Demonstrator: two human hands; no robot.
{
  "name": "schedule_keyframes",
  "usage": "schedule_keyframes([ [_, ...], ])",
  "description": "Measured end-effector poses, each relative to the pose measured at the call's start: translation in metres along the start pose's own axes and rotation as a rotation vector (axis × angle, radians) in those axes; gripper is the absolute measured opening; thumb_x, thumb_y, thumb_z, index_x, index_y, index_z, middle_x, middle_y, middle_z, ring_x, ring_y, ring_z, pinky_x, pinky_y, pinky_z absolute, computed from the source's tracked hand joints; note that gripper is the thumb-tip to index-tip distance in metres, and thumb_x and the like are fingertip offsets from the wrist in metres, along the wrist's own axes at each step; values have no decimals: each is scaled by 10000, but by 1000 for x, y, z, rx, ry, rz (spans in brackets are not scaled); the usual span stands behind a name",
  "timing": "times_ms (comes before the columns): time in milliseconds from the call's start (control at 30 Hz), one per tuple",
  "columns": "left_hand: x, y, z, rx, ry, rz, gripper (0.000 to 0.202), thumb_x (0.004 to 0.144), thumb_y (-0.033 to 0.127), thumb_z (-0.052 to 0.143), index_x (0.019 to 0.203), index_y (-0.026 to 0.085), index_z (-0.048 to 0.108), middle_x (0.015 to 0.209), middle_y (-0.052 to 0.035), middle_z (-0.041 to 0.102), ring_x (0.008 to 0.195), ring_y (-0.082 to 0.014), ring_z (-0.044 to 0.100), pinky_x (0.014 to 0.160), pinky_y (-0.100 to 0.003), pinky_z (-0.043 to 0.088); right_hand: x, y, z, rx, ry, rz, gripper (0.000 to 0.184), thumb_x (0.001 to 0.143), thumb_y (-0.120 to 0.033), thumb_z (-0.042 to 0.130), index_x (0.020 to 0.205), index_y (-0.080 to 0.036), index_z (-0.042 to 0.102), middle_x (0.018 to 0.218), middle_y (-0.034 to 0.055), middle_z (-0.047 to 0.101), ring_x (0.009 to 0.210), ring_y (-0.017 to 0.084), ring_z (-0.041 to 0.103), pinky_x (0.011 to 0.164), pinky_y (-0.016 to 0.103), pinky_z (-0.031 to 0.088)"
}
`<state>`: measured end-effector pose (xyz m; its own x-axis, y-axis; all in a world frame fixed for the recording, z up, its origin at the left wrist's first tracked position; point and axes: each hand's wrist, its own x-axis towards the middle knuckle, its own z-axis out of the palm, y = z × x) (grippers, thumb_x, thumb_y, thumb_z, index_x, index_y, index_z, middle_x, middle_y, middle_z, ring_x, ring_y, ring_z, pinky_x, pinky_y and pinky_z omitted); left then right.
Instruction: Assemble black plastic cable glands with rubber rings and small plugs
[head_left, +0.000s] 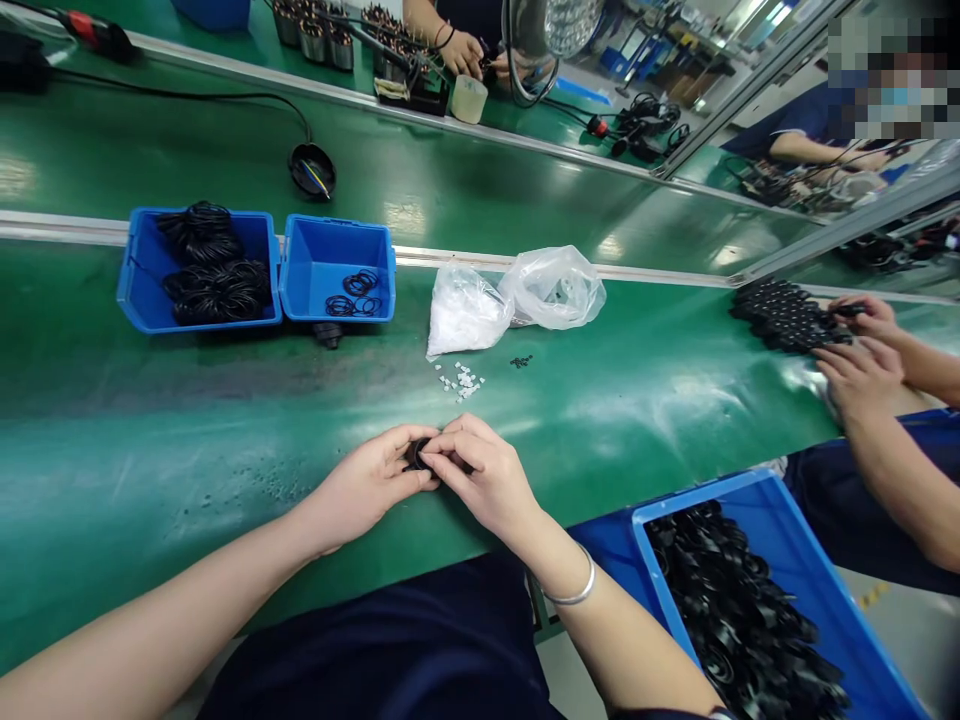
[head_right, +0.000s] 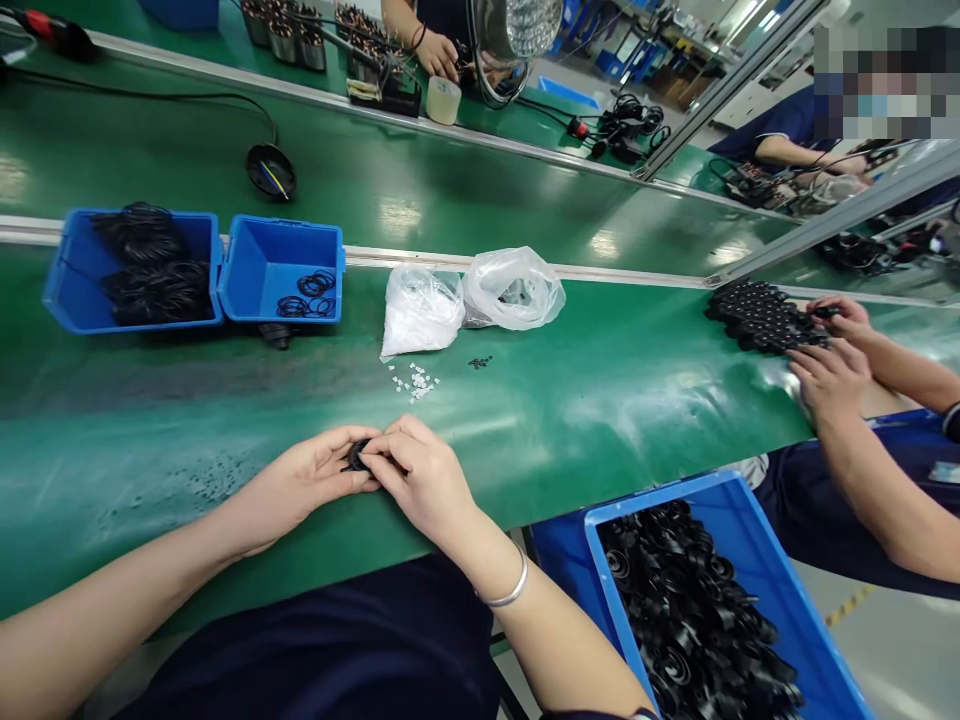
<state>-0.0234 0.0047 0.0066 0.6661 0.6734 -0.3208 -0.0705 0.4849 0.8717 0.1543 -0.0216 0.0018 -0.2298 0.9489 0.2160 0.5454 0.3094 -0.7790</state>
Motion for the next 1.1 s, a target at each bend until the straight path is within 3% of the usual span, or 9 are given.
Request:
schedule_keyframes([
  [200,0,1,0,-21,13,-11,351,820,155,618,1158,211,542,1147,-28,603,1139,-199,536,1028,-374,411,-10,-4,-1,-98,-10,-73,183,924,-203,513,1052,-205,644,908,50,585,848,138,599,763,273,534],
  [400,1,0,-1,24,35,-19,364,829,175,603,1183,192,523,1150,-51,594,1188,-224,512,1028,-375,404,-27,-6,3,-368,-35,-186,377,914,-133,469,1287,-165,516,1020,115,601,963,204,586,827,365,530],
  [700,1,-2,-5,121,6,-9,362,871,184,545,1227,221,498,1249,-53,572,1194,-223,514,1024,-372,396,-22,-16,-1,-592,-210,-234,341,934,-150,420,1258,-98,513,968,124,611,904,214,592,749,373,514],
  [900,0,-4,-2,57,1,-8,357,852,183,568,1203,193,506,1204,-69,590,1181,-231,522,1016,-373,402,-34,-11,6,-572,-91,-269,461,902,-107,455,1359,-75,410,1005,148,601,960,241,574,768,386,517],
  [1100,1,-10,-4,84,2,33,365,845,181,561,1206,215,517,1202,-60,589,1178,-238,524,1007,-385,410,-35,-10,12,-562,-62,-272,479,894,-95,446,1371,-98,404,982,151,606,917,253,589,734,397,531],
])
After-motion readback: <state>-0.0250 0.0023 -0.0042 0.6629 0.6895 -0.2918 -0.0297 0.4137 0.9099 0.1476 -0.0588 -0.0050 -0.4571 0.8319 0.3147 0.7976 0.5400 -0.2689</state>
